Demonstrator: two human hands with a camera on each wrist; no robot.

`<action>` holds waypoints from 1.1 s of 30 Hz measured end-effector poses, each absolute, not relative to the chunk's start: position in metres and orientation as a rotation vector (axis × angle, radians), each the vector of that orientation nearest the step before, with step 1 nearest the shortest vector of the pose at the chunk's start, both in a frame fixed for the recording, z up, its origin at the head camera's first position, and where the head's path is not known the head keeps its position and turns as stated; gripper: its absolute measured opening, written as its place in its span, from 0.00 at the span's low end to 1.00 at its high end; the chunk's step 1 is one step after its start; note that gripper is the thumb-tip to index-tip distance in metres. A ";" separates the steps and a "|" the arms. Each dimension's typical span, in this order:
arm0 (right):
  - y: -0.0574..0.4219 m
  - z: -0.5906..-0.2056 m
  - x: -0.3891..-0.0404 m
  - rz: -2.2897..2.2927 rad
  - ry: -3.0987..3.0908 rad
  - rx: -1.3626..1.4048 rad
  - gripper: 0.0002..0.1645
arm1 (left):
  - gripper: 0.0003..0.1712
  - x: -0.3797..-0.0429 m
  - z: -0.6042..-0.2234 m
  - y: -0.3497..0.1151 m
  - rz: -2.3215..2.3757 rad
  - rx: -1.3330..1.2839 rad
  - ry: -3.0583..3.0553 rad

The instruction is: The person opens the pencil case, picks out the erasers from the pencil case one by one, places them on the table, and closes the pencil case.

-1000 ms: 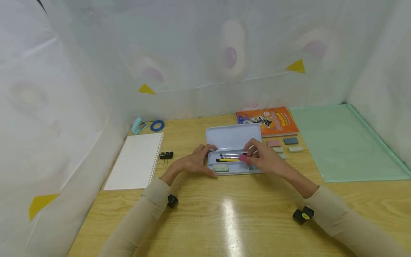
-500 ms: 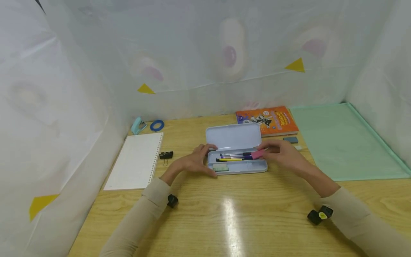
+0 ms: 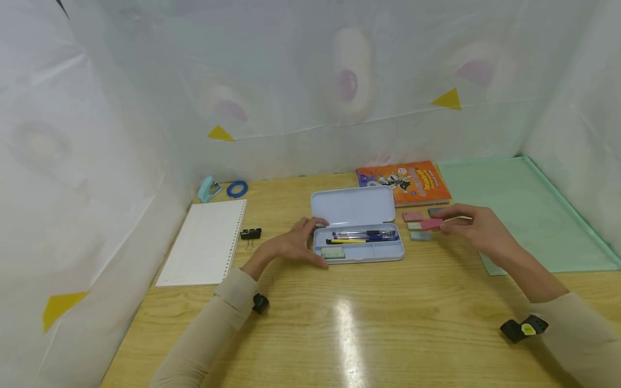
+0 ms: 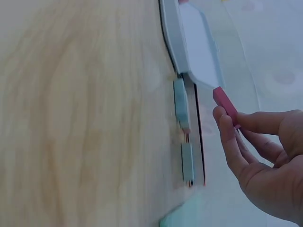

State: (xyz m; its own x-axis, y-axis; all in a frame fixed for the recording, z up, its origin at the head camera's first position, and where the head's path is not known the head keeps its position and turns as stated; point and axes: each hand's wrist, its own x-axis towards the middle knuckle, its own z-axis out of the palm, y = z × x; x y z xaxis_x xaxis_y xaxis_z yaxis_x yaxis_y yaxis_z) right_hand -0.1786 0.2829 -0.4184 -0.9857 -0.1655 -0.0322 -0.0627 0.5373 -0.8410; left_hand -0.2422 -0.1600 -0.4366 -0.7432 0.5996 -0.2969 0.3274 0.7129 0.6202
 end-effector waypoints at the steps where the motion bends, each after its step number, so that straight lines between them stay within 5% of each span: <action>1: 0.288 -0.419 -0.178 -1.417 2.677 -0.181 0.25 | 0.57 -0.242 -0.436 -0.160 0.753 0.709 2.433; 33: 0.315 -0.414 -0.174 -1.136 2.784 -0.236 0.26 | 0.57 -0.240 -0.437 -0.160 0.739 0.709 2.446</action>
